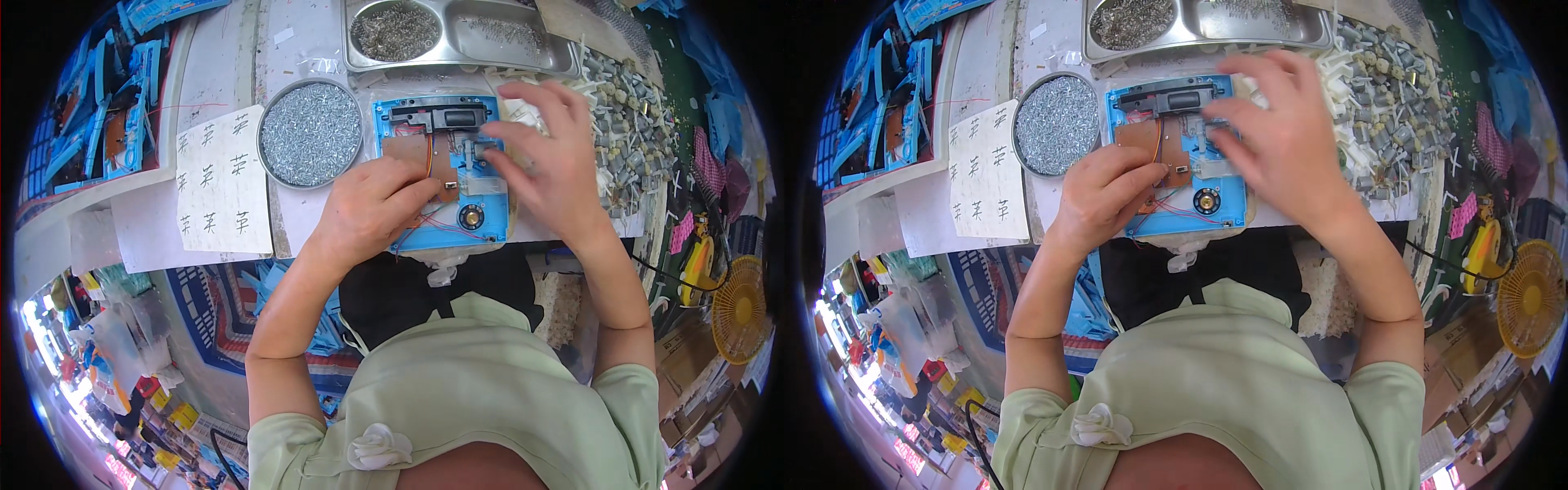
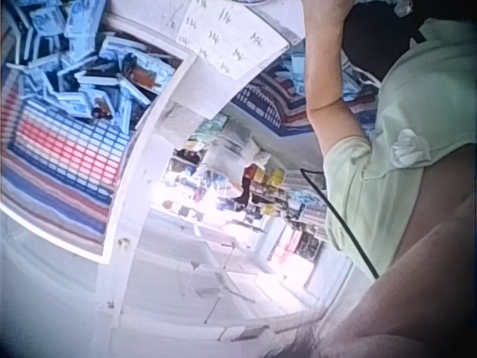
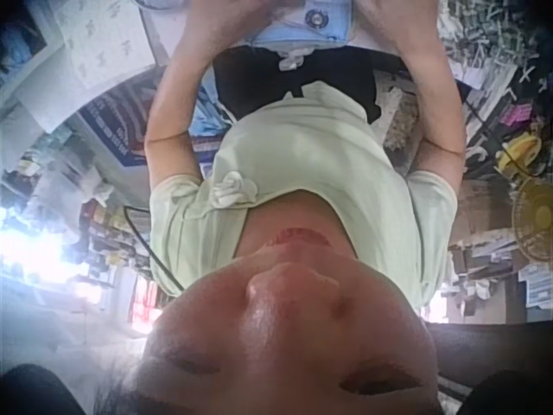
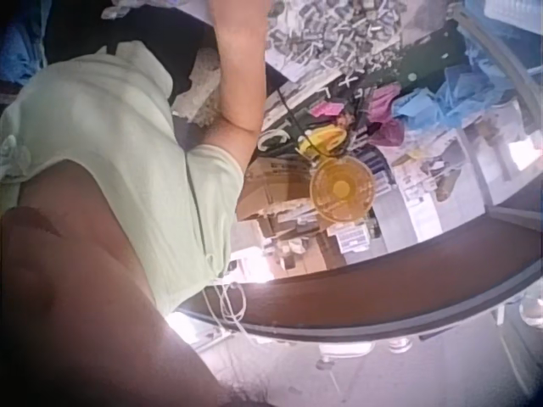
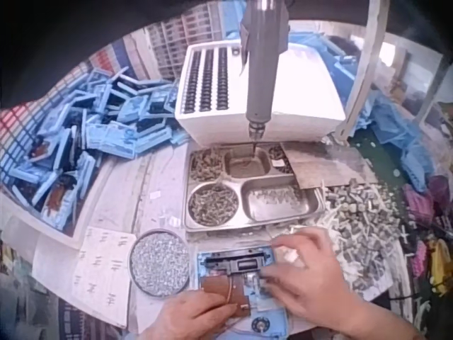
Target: Assemble internal components into a blue electronic device housing using a soldering iron and an electric screwdriver.
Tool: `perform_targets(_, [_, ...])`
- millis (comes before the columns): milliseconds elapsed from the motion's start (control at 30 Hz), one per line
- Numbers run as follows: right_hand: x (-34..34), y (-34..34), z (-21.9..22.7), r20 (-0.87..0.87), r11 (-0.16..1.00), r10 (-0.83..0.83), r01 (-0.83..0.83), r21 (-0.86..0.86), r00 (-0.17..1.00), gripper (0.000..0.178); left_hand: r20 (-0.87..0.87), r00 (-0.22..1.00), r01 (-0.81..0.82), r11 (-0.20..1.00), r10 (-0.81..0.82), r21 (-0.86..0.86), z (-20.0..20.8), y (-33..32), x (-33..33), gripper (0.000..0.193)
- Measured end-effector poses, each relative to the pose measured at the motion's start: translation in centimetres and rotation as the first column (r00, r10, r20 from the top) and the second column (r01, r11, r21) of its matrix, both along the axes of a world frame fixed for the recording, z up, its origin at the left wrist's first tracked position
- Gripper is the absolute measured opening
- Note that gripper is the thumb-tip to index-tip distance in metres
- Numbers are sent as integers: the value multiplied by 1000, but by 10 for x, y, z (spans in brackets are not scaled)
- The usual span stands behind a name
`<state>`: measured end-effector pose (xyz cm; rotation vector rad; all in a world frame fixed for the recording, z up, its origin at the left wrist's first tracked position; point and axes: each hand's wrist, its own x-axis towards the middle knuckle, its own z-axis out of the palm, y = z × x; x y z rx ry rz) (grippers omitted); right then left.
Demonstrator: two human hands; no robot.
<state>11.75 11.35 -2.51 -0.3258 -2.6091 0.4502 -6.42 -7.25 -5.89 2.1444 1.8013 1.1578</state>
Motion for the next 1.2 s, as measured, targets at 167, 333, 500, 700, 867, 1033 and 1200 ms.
perform_targets(167, [-37,-10,-13,-129,960,270,-277,-40,954,27,5,1000,-13,1000,13,25,-2,0,1,36])
perform_targets(333, [-46,-9,-15,-115,952,306,-307,14,945,23,28,999,-44,998,42,47,-7,-3,1,35])
perform_targets(500, [-46,-10,-21,-138,957,285,-274,96,948,22,93,992,-88,993,80,78,-9,-2,3,33])
perform_targets(700, [-44,-8,-28,-232,970,243,-237,55,942,21,59,992,-120,986,114,119,-10,-8,1,32])
perform_targets(867, [-42,-7,-26,-233,973,230,-227,41,945,22,1,979,-200,969,202,147,-11,-15,-5,28])
perform_targets(1033, [-41,-6,-27,-242,978,203,-209,-1,949,21,339,842,-458,888,420,39,-20,-16,4,22])
perform_targets(1200, [-38,-8,-26,-264,978,175,-198,-63,949,20,366,835,-472,877,412,90,-19,-4,11,23])
